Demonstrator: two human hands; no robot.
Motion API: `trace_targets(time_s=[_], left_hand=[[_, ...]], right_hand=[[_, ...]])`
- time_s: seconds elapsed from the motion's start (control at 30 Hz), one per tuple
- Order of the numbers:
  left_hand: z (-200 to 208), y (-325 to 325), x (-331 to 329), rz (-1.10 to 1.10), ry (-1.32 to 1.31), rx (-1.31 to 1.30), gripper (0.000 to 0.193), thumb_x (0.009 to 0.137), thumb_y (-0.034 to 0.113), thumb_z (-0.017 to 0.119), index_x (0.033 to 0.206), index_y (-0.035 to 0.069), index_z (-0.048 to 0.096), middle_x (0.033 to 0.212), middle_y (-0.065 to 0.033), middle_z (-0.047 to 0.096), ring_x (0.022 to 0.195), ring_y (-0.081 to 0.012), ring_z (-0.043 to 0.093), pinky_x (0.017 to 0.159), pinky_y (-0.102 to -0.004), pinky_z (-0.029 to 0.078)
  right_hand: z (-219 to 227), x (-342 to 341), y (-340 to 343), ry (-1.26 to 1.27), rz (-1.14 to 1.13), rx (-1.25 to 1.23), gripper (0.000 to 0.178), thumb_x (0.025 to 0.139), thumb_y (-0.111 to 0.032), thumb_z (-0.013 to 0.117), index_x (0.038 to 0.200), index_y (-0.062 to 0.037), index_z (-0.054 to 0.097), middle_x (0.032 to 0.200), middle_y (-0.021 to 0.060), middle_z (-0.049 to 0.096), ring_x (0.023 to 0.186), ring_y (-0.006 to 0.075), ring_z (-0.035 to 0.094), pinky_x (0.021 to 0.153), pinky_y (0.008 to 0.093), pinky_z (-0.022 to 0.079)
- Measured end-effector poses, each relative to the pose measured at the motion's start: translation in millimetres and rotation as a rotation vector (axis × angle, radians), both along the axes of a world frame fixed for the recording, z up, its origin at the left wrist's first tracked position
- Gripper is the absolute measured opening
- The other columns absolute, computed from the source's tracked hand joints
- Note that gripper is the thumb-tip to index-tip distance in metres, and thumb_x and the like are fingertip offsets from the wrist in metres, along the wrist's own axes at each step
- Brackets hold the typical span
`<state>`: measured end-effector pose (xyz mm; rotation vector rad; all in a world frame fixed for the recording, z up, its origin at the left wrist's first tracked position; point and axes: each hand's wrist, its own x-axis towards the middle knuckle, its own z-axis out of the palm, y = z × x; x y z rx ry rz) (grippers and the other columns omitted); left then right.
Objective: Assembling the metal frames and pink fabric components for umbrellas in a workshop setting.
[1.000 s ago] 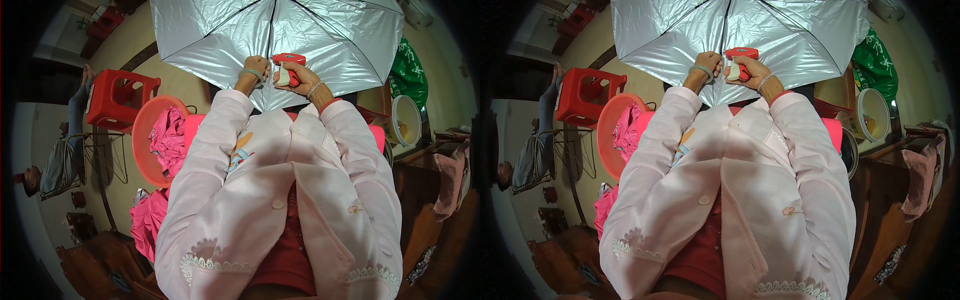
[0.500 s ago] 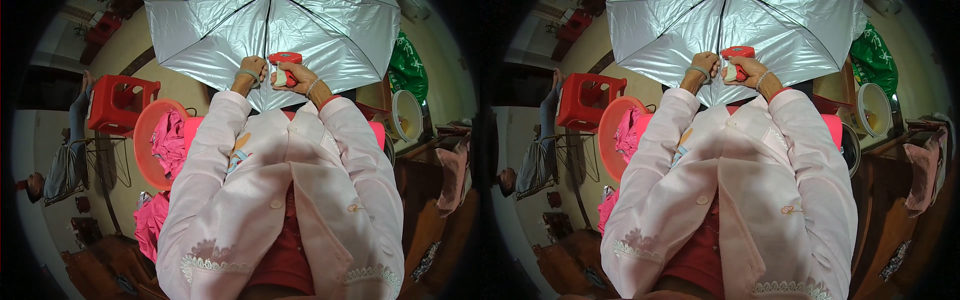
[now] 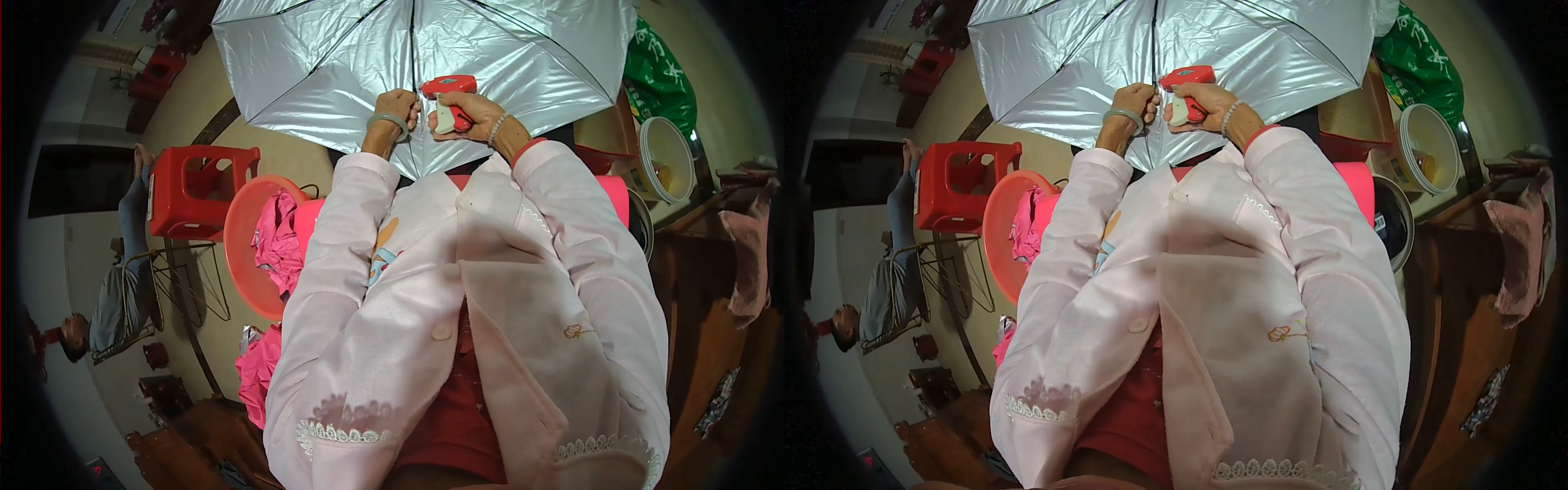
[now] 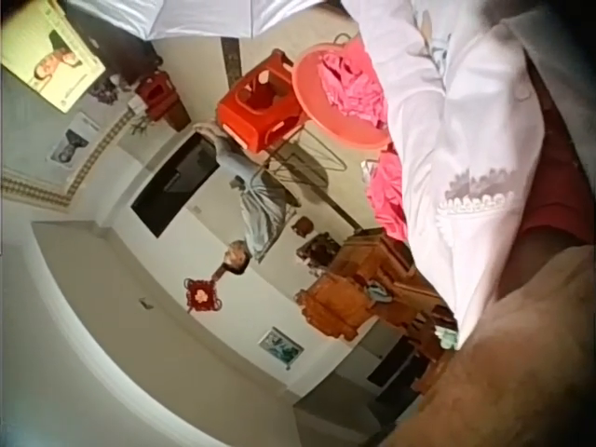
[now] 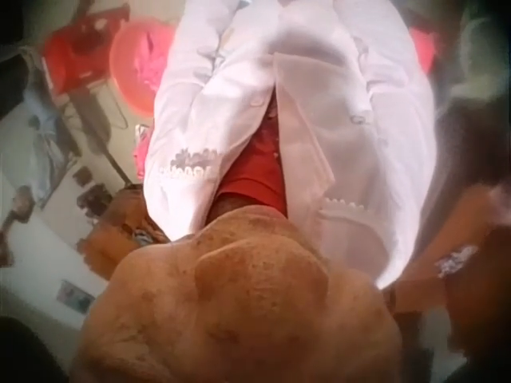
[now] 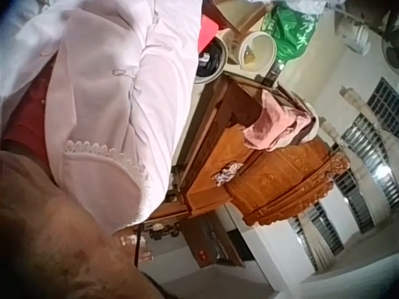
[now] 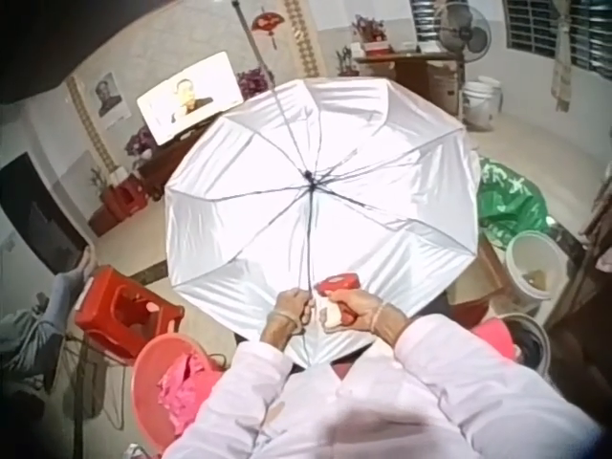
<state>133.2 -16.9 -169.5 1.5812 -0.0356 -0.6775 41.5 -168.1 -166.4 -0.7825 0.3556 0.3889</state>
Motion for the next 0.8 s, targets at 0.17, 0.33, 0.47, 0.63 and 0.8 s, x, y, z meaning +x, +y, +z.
trace_targets(time_s=[0.17,0.33,0.47,0.63,0.8], left_hand=[[0.7,-0.7,-0.8,0.010,0.042,-0.014,0.014,0.078,0.008,0.046,0.075,-0.004,0.054,0.058,-0.0068,0.051,0.040,-0.0115,0.041,0.034,-0.0247,0.031],[1.2,0.0,-1.6,0.007,0.036,-0.033,0.014,0.079,0.008,0.047,0.075,-0.004,0.053,0.058,-0.0067,0.051,0.040,-0.0115,0.041,0.034,-0.0245,0.031],[0.3,0.6,-1.4,0.009,0.036,-0.033,0.014,0.079,0.007,0.047,0.076,-0.004,0.054,0.059,-0.0070,0.051,0.040,-0.0116,0.041,0.034,-0.0245,0.032],[-1.5,0.9,0.4,0.004,0.024,-0.030,0.013,0.079,0.007,0.047,0.076,-0.004,0.054,0.059,-0.0074,0.051,0.040,-0.0119,0.042,0.033,-0.0248,0.033],[-0.1,0.3,-0.1,-0.007,0.006,-0.008,0.013,0.078,0.006,0.047,0.076,-0.005,0.054,0.059,-0.0078,0.052,0.040,-0.0125,0.043,0.033,-0.0252,0.033]], right_hand=[[-0.6,0.0,0.4,0.000,-0.010,0.000,0.028,0.081,-0.015,0.054,0.105,-0.0041,0.046,0.080,0.0137,0.061,0.070,0.0239,0.062,0.066,0.0447,0.053],[3.3,-0.7,0.7,0.012,0.016,-0.049,0.029,0.080,-0.015,0.054,0.105,-0.0038,0.046,0.081,0.0140,0.061,0.070,0.0240,0.062,0.065,0.0443,0.054],[4.7,-1.2,1.3,0.011,0.022,-0.065,0.029,0.081,-0.016,0.054,0.105,-0.0030,0.046,0.082,0.0144,0.061,0.071,0.0243,0.062,0.064,0.0439,0.054],[6.9,-2.8,2.3,0.008,0.027,-0.082,0.029,0.082,-0.017,0.053,0.106,-0.0023,0.045,0.083,0.0146,0.061,0.072,0.0245,0.063,0.065,0.0440,0.054],[4.0,-0.9,1.6,0.033,0.012,-0.087,0.030,0.083,-0.019,0.053,0.107,-0.0021,0.045,0.084,0.0151,0.061,0.073,0.0251,0.063,0.065,0.0443,0.054]])
